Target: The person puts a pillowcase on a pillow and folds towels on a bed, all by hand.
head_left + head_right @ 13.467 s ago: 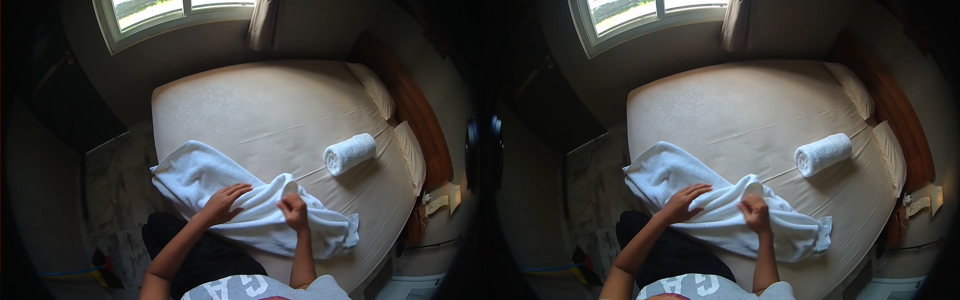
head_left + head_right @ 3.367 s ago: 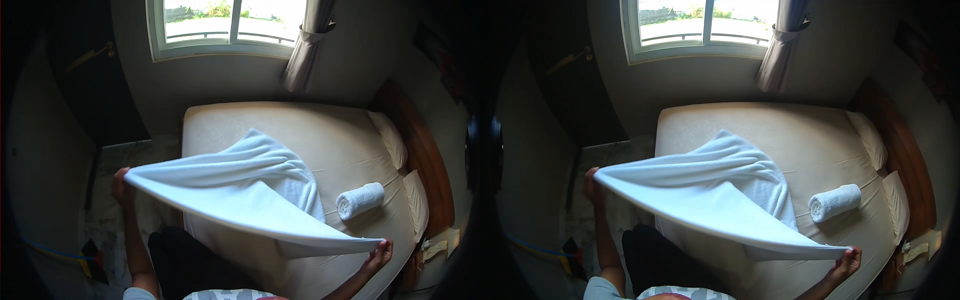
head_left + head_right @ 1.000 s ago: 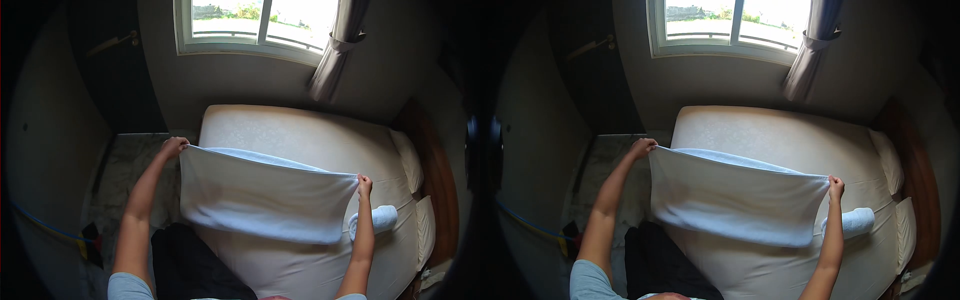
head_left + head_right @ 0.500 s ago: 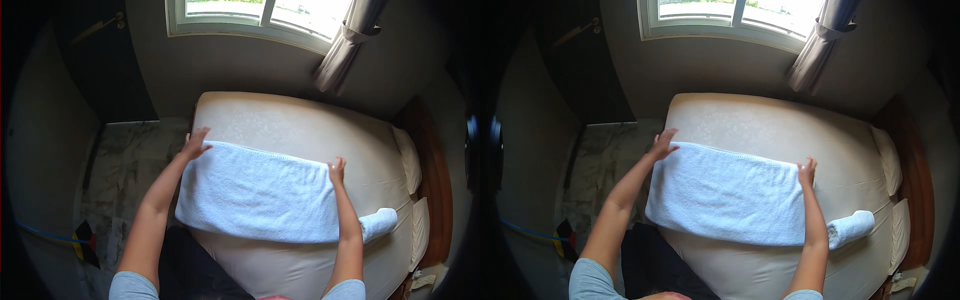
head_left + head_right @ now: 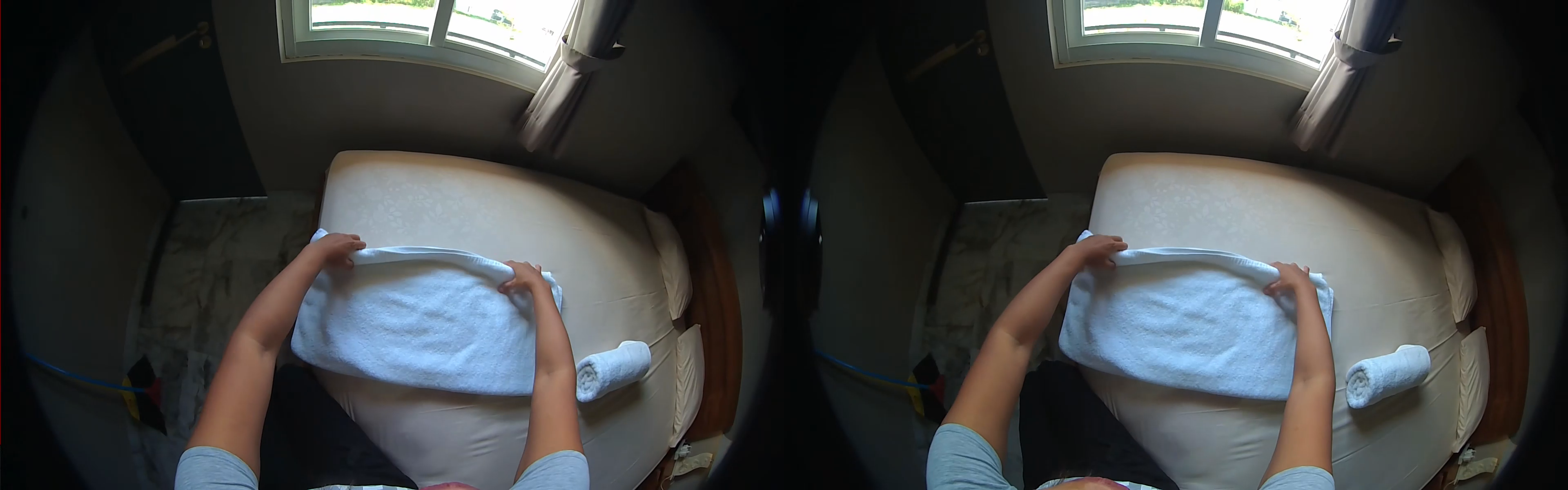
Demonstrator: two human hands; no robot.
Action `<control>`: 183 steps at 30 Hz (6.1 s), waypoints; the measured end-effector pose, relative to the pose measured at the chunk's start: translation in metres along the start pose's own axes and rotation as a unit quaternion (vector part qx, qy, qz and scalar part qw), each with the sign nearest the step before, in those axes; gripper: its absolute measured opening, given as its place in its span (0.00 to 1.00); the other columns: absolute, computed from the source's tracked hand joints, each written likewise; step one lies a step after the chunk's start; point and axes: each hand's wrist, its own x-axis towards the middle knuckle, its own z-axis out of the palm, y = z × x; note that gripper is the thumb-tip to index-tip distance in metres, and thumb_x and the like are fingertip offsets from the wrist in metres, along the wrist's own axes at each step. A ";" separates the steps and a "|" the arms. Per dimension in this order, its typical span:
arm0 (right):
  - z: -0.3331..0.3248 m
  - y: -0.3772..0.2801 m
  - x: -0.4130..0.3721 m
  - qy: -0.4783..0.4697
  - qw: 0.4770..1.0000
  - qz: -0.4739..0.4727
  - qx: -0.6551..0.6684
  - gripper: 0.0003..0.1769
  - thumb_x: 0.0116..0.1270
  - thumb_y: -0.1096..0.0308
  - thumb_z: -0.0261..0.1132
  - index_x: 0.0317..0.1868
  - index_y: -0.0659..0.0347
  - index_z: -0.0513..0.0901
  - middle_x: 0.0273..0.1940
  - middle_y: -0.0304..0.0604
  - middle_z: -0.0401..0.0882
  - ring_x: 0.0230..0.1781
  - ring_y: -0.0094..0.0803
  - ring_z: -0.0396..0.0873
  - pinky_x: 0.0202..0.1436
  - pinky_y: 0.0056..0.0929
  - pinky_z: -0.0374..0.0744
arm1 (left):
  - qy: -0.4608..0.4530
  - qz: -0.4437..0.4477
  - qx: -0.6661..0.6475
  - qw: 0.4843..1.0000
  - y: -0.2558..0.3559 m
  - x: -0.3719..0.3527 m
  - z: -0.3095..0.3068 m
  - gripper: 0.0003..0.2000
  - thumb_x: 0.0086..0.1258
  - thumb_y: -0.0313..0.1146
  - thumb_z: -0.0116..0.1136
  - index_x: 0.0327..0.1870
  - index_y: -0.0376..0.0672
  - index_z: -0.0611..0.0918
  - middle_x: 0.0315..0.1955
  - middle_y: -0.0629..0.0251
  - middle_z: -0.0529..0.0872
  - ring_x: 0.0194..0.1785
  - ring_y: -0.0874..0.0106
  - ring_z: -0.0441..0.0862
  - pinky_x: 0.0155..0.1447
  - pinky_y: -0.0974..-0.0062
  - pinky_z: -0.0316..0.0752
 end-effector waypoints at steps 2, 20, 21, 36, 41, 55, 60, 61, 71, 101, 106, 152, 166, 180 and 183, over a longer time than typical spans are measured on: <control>-0.008 0.019 -0.008 -0.010 0.999 -0.017 -0.042 0.35 0.42 0.52 0.75 0.55 0.39 0.77 0.51 0.39 0.78 0.57 0.38 0.71 0.60 0.50 0.62 | 0.020 -0.032 0.020 0.999 0.007 -0.031 -0.007 0.19 0.50 0.35 0.64 0.44 0.44 0.76 0.39 0.59 0.80 0.46 0.57 0.79 0.50 0.59 0.73; -0.062 0.025 -0.108 -0.017 0.989 0.024 -0.144 0.14 0.50 0.63 0.66 0.40 0.47 0.83 0.37 0.43 0.83 0.44 0.43 0.80 0.45 0.40 0.78 | 0.192 -0.153 0.070 0.967 0.090 -0.208 -0.107 0.15 0.50 0.22 0.63 0.38 0.45 0.75 0.37 0.63 0.78 0.45 0.56 0.78 0.42 0.59 0.75; -0.061 0.025 -0.102 0.056 0.988 0.027 -0.139 0.13 0.50 0.63 0.66 0.39 0.46 0.83 0.37 0.43 0.83 0.43 0.43 0.80 0.46 0.40 0.78 | 0.177 -0.160 0.077 0.968 0.090 -0.208 -0.103 0.15 0.51 0.22 0.61 0.39 0.45 0.74 0.38 0.63 0.78 0.47 0.56 0.77 0.43 0.58 0.75; -0.099 0.072 -0.197 0.615 0.763 0.000 -0.201 0.15 0.57 0.74 0.55 0.43 0.51 0.82 0.32 0.37 0.79 0.33 0.33 0.78 0.38 0.36 0.73 | 0.419 -0.038 0.303 0.855 0.139 -0.212 -0.092 0.07 0.57 0.20 0.51 0.34 0.43 0.74 0.29 0.61 0.74 0.35 0.62 0.74 0.37 0.64 0.70; 0.026 0.109 -0.194 0.475 0.863 0.027 -0.172 0.18 0.59 0.73 0.55 0.48 0.47 0.81 0.34 0.37 0.78 0.39 0.34 0.78 0.47 0.39 0.75 | 0.283 0.017 0.175 0.943 0.156 -0.194 0.029 0.07 0.54 0.24 0.54 0.33 0.47 0.77 0.29 0.65 0.75 0.37 0.66 0.74 0.40 0.68 0.69; 0.186 0.180 -0.103 0.334 0.534 0.368 0.684 0.21 0.50 0.61 0.74 0.36 0.70 0.79 0.30 0.46 0.79 0.21 0.30 0.76 0.16 0.29 0.73 | 0.217 -0.345 -0.295 0.864 0.098 -0.177 0.190 0.23 0.55 0.45 0.67 0.41 0.33 0.78 0.35 0.51 0.82 0.39 0.58 0.80 0.46 0.66 0.73; 0.156 0.165 -0.117 0.503 0.499 0.350 0.613 0.27 0.52 0.70 0.71 0.50 0.60 0.67 0.39 0.44 0.78 0.34 0.36 0.78 0.24 0.32 0.77 | 0.132 -0.331 -0.464 0.811 0.095 -0.193 0.176 0.22 0.62 0.42 0.62 0.48 0.31 0.79 0.36 0.58 0.84 0.38 0.67 0.80 0.46 0.70 0.73; 0.153 0.167 -0.122 0.544 0.540 0.340 0.545 0.27 0.52 0.70 0.70 0.50 0.58 0.65 0.36 0.44 0.78 0.33 0.36 0.77 0.25 0.34 0.77 | 0.097 -0.365 -0.479 0.792 0.111 -0.198 0.149 0.20 0.64 0.41 0.61 0.47 0.32 0.79 0.37 0.61 0.83 0.38 0.73 0.78 0.44 0.73 0.73; 0.176 0.135 -0.183 0.541 0.723 0.282 0.325 0.28 0.52 0.72 0.69 0.49 0.59 0.62 0.38 0.54 0.76 0.42 0.52 0.76 0.47 0.45 0.72 | 0.047 -0.363 -0.425 0.828 0.069 -0.226 0.157 0.22 0.54 0.40 0.70 0.42 0.31 0.78 0.31 0.63 0.83 0.34 0.74 0.78 0.42 0.73 0.74; 0.099 0.061 -0.138 0.419 0.392 0.131 0.808 0.30 0.51 0.73 0.63 0.58 0.70 0.69 0.51 0.52 0.75 0.49 0.46 0.76 0.54 0.44 0.76 | -0.072 -0.116 -0.525 0.840 0.047 -0.075 0.009 0.31 0.54 0.48 0.69 0.55 0.38 0.76 0.44 0.63 0.81 0.49 0.71 0.77 0.53 0.73 0.72; -0.056 0.041 -0.087 0.345 0.521 -0.030 0.780 0.33 0.51 0.73 0.65 0.59 0.72 0.67 0.52 0.53 0.75 0.52 0.46 0.74 0.60 0.42 0.71 | 0.047 -0.055 -0.508 0.859 0.092 -0.105 -0.026 0.31 0.55 0.43 0.69 0.57 0.37 0.74 0.45 0.62 0.80 0.48 0.73 0.76 0.54 0.74 0.71; 0.256 -0.076 -0.315 0.367 0.923 -0.002 0.115 0.36 0.43 0.66 0.74 0.56 0.49 0.71 0.62 0.43 0.63 0.67 0.42 0.57 0.65 0.44 0.62 | 0.174 0.018 0.091 0.980 0.248 -0.168 0.200 0.35 0.39 0.42 0.72 0.54 0.55 0.71 0.59 0.64 0.65 0.65 0.63 0.59 0.62 0.51 0.57; 0.196 -0.015 -0.257 0.222 0.890 0.002 0.398 0.16 0.47 0.66 0.70 0.37 0.58 0.77 0.28 0.39 0.80 0.29 0.31 0.80 0.36 0.31 0.77 | 0.101 -0.063 -0.214 0.970 0.200 -0.139 0.139 0.12 0.58 0.30 0.57 0.44 0.43 0.75 0.28 0.55 0.82 0.36 0.57 0.82 0.41 0.63 0.74; 0.208 -0.077 -0.283 0.444 0.875 -0.161 0.106 0.23 0.57 0.50 0.66 0.51 0.45 0.74 0.58 0.36 0.70 0.62 0.31 0.64 0.65 0.43 0.57 | 0.111 -0.322 -0.177 0.923 0.192 -0.082 0.140 0.24 0.61 0.52 0.56 0.42 0.37 0.83 0.38 0.45 0.83 0.44 0.50 0.81 0.49 0.56 0.73; 0.239 -0.079 -0.267 0.463 0.861 -0.201 -0.052 0.18 0.63 0.55 0.60 0.54 0.42 0.75 0.62 0.29 0.69 0.65 0.29 0.63 0.67 0.42 0.54 | 0.065 -0.341 -0.181 0.920 0.186 -0.073 0.135 0.24 0.60 0.52 0.56 0.42 0.37 0.83 0.38 0.45 0.83 0.44 0.49 0.81 0.48 0.55 0.74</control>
